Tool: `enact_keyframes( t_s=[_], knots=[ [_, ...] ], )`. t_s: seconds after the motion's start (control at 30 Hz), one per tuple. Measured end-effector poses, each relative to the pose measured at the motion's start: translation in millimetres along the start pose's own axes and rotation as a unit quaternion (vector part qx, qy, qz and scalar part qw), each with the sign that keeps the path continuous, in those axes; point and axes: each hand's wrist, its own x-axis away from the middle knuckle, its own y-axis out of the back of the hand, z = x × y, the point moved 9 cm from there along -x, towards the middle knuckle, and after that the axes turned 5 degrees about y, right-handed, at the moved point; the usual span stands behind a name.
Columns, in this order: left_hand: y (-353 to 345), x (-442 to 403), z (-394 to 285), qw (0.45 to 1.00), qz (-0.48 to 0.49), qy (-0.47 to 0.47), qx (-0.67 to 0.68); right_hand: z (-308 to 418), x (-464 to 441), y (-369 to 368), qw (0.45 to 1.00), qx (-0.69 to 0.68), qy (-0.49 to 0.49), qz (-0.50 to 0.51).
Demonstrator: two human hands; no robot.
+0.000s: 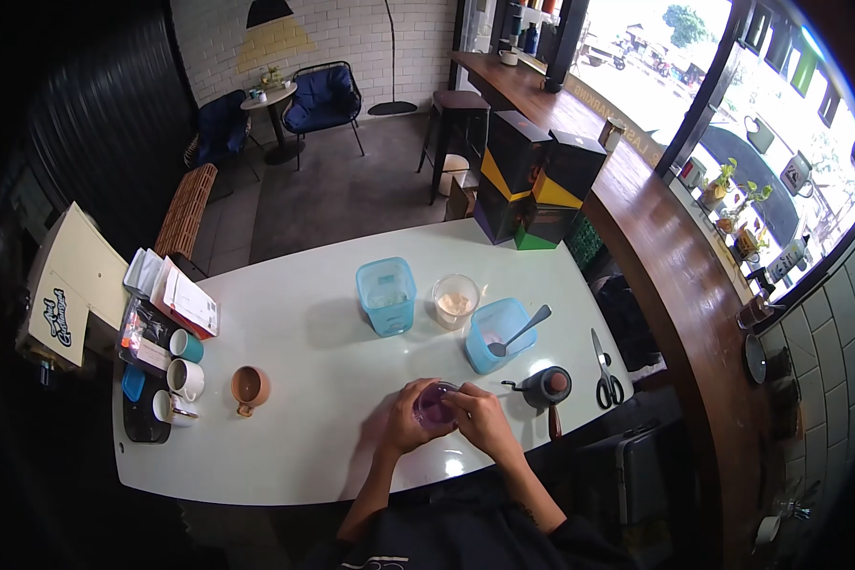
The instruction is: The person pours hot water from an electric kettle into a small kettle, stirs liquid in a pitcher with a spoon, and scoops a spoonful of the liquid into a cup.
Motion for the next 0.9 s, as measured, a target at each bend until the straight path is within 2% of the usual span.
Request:
enact_keyframes(
  t_s=[0.07,0.13,0.23,0.47,0.53,0.73,0.9],
  knots=[
    [1,-1,-5,1.000,0.001,-0.002,-0.002,-4,1,2,1.000,0.002,-0.010,-0.010],
    [3,0,-20,0.996,-0.007,-0.050,-0.076,-3,2,7,0.998,0.049,-0.002,-0.031],
    [4,0,-22,0.995,-0.007,-0.040,-0.088,-5,5,11,0.996,0.077,-0.007,-0.038],
    [2,0,-19,0.996,-0.008,-0.043,-0.080,-1,9,14,0.996,0.083,-0.015,-0.032],
    [-1,0,-9,0.999,0.015,-0.015,-0.041,-1,10,10,0.998,0.055,-0.014,-0.018],
    [-1,0,-6,0.999,0.012,-0.029,-0.041,4,8,3,0.999,-0.015,-0.014,-0.026],
    [2,0,-11,1.000,-0.011,-0.014,-0.022,-4,10,6,0.999,0.016,-0.009,-0.047]
  ],
)
